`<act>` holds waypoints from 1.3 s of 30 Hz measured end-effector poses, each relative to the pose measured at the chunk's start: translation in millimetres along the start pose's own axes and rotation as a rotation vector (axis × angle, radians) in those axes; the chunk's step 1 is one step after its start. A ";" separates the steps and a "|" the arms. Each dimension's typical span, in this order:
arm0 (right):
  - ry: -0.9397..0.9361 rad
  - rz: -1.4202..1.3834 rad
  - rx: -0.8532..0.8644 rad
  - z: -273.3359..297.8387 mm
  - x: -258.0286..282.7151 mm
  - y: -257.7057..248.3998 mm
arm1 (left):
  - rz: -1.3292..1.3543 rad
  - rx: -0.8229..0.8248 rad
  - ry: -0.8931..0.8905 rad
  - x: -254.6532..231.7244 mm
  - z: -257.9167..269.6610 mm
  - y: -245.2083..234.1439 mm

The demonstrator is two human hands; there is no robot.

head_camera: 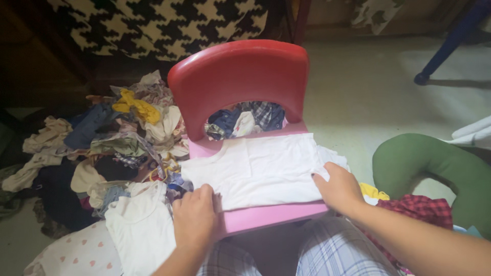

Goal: The person folds multiple small garments one by one on a pink plastic chair. They pick up each item, smooth it, fold it into a compact rectangle, and place it on a growing stack beside the chair.

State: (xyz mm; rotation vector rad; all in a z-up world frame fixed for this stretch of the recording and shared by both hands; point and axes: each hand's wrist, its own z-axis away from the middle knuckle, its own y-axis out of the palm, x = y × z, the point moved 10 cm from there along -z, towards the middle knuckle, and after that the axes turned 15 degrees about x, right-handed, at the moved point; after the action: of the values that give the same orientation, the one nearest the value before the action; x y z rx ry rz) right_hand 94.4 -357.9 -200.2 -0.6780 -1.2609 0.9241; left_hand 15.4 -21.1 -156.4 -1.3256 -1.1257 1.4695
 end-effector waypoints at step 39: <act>-0.416 0.347 0.030 -2.0 86.5 -31.0 | 0.671 0.004 -0.242 114.1 -46.5 5.8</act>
State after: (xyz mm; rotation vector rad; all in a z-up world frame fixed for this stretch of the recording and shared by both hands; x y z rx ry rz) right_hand 106.7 -297.6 -132.0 -0.7161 -1.5161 1.4216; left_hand 51.3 91.5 -191.6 -1.6463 -0.8498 2.1578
